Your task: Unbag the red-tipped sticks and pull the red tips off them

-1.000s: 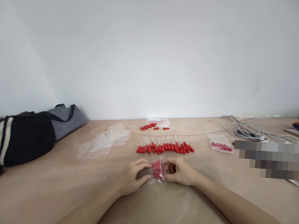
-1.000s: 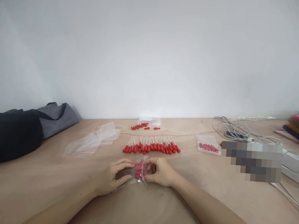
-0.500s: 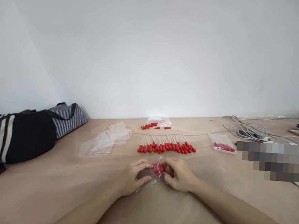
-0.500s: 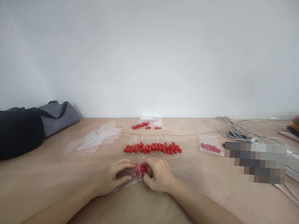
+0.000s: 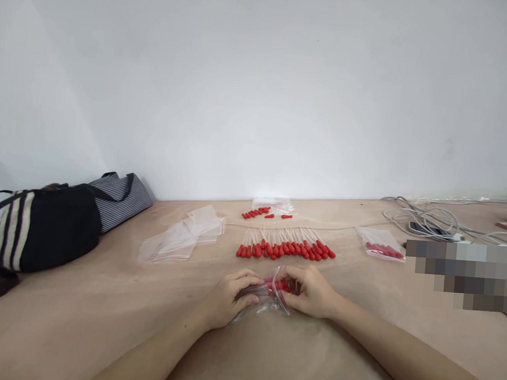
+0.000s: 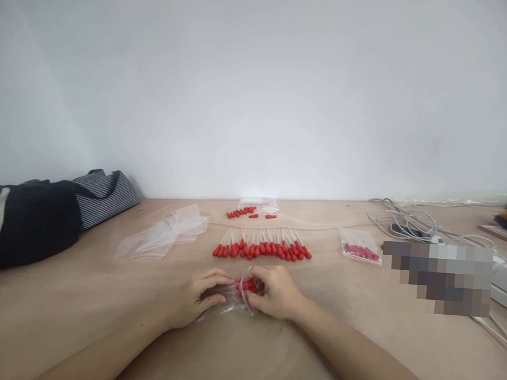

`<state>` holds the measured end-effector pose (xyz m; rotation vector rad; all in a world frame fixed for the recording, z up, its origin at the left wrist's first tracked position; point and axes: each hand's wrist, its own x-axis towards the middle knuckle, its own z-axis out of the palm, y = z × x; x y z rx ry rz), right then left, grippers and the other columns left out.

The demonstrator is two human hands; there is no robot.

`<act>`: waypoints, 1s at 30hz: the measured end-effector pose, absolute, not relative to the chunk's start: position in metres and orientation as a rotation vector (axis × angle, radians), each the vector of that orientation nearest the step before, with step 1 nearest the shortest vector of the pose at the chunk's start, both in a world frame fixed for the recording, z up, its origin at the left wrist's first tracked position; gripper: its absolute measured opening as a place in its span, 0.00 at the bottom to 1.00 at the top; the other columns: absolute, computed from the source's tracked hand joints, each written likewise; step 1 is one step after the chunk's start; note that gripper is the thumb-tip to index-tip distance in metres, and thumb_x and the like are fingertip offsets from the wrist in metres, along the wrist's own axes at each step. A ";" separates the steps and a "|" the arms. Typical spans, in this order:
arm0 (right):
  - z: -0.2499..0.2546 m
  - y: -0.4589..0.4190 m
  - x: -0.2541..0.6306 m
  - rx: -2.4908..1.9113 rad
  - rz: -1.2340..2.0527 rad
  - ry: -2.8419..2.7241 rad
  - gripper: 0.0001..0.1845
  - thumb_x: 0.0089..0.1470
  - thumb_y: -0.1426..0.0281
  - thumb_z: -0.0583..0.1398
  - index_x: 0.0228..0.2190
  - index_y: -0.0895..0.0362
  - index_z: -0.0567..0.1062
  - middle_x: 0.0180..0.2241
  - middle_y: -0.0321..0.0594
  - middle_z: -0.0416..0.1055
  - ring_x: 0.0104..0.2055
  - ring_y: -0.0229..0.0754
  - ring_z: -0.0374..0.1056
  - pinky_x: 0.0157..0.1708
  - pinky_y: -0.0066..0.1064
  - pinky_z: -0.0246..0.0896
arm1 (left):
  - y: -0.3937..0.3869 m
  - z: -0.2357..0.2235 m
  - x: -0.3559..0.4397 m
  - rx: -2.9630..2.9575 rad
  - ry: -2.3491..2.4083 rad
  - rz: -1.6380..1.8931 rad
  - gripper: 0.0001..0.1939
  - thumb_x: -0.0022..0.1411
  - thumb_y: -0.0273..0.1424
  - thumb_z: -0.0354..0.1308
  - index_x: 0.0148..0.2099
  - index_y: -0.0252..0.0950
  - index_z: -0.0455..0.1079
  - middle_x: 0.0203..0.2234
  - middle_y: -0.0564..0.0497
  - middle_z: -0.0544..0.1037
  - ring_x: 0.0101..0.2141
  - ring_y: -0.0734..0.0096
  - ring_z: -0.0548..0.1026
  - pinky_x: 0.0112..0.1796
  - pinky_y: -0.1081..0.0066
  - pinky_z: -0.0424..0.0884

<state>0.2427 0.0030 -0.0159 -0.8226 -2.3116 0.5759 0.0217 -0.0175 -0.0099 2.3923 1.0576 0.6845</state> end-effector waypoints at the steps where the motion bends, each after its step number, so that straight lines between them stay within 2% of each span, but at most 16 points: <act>1: -0.016 0.004 0.244 -0.808 0.600 -2.301 0.08 0.43 0.72 0.57 0.31 0.57 0.70 0.21 0.31 0.66 0.21 0.30 0.58 0.22 0.21 0.51 | -0.018 -0.009 0.022 2.388 1.056 0.678 0.13 0.58 0.31 0.51 0.46 0.37 0.66 0.40 0.48 0.71 0.40 0.69 0.69 0.43 0.68 0.64; 8: -0.018 0.007 0.243 -0.777 0.734 -2.232 0.07 0.42 0.71 0.60 0.28 0.58 0.69 0.25 0.34 0.67 0.24 0.31 0.59 0.23 0.22 0.54 | -0.020 -0.005 0.024 2.387 1.070 0.664 0.12 0.58 0.31 0.51 0.45 0.37 0.67 0.39 0.49 0.71 0.39 0.69 0.69 0.42 0.69 0.64; 11: -0.017 0.010 0.243 -0.814 0.929 -2.131 0.06 0.44 0.69 0.60 0.27 0.58 0.70 0.23 0.32 0.65 0.22 0.30 0.57 0.22 0.22 0.53 | -0.020 -0.005 0.024 2.390 1.085 0.647 0.12 0.58 0.30 0.51 0.45 0.37 0.67 0.39 0.49 0.71 0.39 0.69 0.69 0.42 0.69 0.64; 14: -0.008 0.017 0.259 -0.901 1.197 -2.004 0.11 0.42 0.64 0.61 0.25 0.58 0.68 0.18 0.29 0.62 0.18 0.28 0.54 0.18 0.21 0.50 | -0.020 -0.005 0.023 2.391 1.087 0.665 0.11 0.58 0.30 0.52 0.44 0.37 0.67 0.38 0.48 0.72 0.39 0.69 0.69 0.41 0.69 0.64; 17: 0.004 0.030 0.297 -1.014 1.338 -1.909 0.16 0.37 0.60 0.63 0.24 0.58 0.67 0.18 0.29 0.62 0.17 0.27 0.53 0.16 0.21 0.49 | -0.020 -0.004 0.021 2.385 1.093 0.668 0.11 0.57 0.30 0.52 0.43 0.37 0.68 0.39 0.48 0.72 0.39 0.68 0.69 0.41 0.69 0.64; 21: 0.008 0.050 0.358 -1.152 1.275 -1.690 0.20 0.32 0.57 0.65 0.24 0.59 0.69 0.18 0.31 0.64 0.15 0.27 0.51 0.15 0.23 0.47 | -0.019 -0.004 0.020 2.373 1.106 0.656 0.11 0.58 0.30 0.51 0.44 0.38 0.68 0.40 0.48 0.72 0.40 0.68 0.69 0.42 0.68 0.64; 25: -0.009 0.068 0.382 -1.327 1.000 -1.304 0.22 0.31 0.54 0.64 0.24 0.59 0.70 0.20 0.35 0.66 0.14 0.26 0.46 0.12 0.23 0.40 | -0.020 -0.003 0.020 2.373 1.107 0.647 0.11 0.58 0.31 0.51 0.44 0.38 0.68 0.40 0.48 0.72 0.40 0.68 0.69 0.42 0.68 0.64; 27: -0.020 0.073 0.376 -1.493 0.822 -1.168 0.21 0.33 0.54 0.62 0.23 0.59 0.70 0.17 0.36 0.66 0.13 0.27 0.47 0.11 0.24 0.40 | -0.020 -0.001 0.021 2.375 1.115 0.633 0.11 0.58 0.31 0.51 0.44 0.38 0.68 0.40 0.48 0.72 0.40 0.68 0.69 0.42 0.68 0.64; 30: -0.035 0.078 0.359 -1.593 0.749 -1.132 0.19 0.34 0.55 0.62 0.22 0.59 0.70 0.13 0.35 0.64 0.12 0.31 0.52 0.11 0.25 0.44 | -0.021 0.000 0.021 2.376 1.119 0.621 0.11 0.58 0.31 0.51 0.44 0.38 0.68 0.40 0.48 0.71 0.40 0.68 0.69 0.42 0.68 0.64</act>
